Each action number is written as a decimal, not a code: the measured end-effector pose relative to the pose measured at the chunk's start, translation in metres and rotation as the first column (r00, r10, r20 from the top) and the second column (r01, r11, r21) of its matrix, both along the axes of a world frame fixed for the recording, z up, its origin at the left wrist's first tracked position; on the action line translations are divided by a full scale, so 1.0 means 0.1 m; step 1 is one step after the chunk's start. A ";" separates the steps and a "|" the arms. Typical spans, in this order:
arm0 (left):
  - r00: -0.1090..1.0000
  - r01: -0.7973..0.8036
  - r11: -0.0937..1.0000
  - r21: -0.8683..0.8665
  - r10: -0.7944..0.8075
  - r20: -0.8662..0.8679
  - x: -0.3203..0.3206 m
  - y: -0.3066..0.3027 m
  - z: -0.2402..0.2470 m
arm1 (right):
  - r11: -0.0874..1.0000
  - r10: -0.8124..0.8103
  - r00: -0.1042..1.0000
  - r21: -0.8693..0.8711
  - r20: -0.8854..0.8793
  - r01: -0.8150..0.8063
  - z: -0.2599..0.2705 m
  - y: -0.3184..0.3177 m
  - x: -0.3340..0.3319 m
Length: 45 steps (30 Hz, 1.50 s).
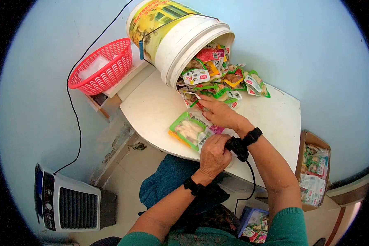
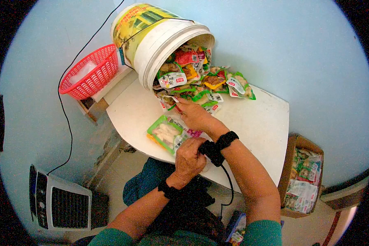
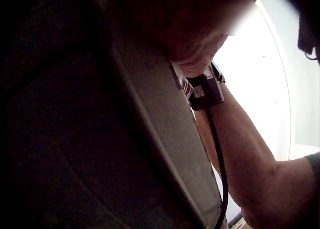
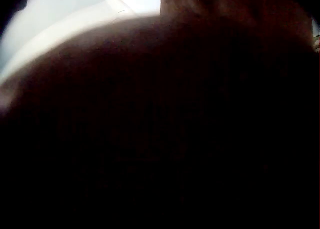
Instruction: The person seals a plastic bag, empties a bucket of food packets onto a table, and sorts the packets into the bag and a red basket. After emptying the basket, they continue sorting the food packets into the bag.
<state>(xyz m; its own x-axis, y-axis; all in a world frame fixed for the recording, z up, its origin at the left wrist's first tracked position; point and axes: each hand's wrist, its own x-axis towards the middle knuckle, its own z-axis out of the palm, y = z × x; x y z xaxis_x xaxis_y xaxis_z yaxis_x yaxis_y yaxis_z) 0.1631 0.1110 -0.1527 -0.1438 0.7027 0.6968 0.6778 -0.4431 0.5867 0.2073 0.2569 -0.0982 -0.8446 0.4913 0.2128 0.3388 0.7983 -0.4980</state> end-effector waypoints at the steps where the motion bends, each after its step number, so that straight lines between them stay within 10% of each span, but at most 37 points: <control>1: 1.000 0.000 1.000 0.005 0.000 -0.001 0.00 0.00 -0.01 | 1.000 -0.009 1.000 -0.003 0.011 0.009 0.03 -0.02 0.00; 12: 1.000 -0.008 1.000 0.003 0.008 -0.020 0.00 0.01 0.00 | 0.993 -0.023 0.984 0.115 0.175 0.003 0.17 -0.14 0.05; 27: 0.999 -0.040 0.999 0.012 0.040 -0.004 0.02 0.01 0.05 | 0.985 0.033 0.999 0.169 -0.023 -0.029 0.23 -0.13 0.33; 33: 0.999 -0.035 0.999 0.003 0.035 -0.012 0.02 0.01 0.05 | 0.949 -0.295 0.931 0.052 -0.212 0.312 0.35 -0.13 0.31; 36: 0.999 -0.035 0.999 -0.004 0.035 -0.013 0.02 0.01 0.06 | 0.886 -0.235 0.925 0.325 -0.298 0.330 0.14 0.05 0.27; 45: 0.999 -0.046 0.998 0.034 0.046 0.002 0.04 0.02 0.06 | 0.791 -0.393 0.909 0.452 -0.142 0.413 0.04 0.26 0.10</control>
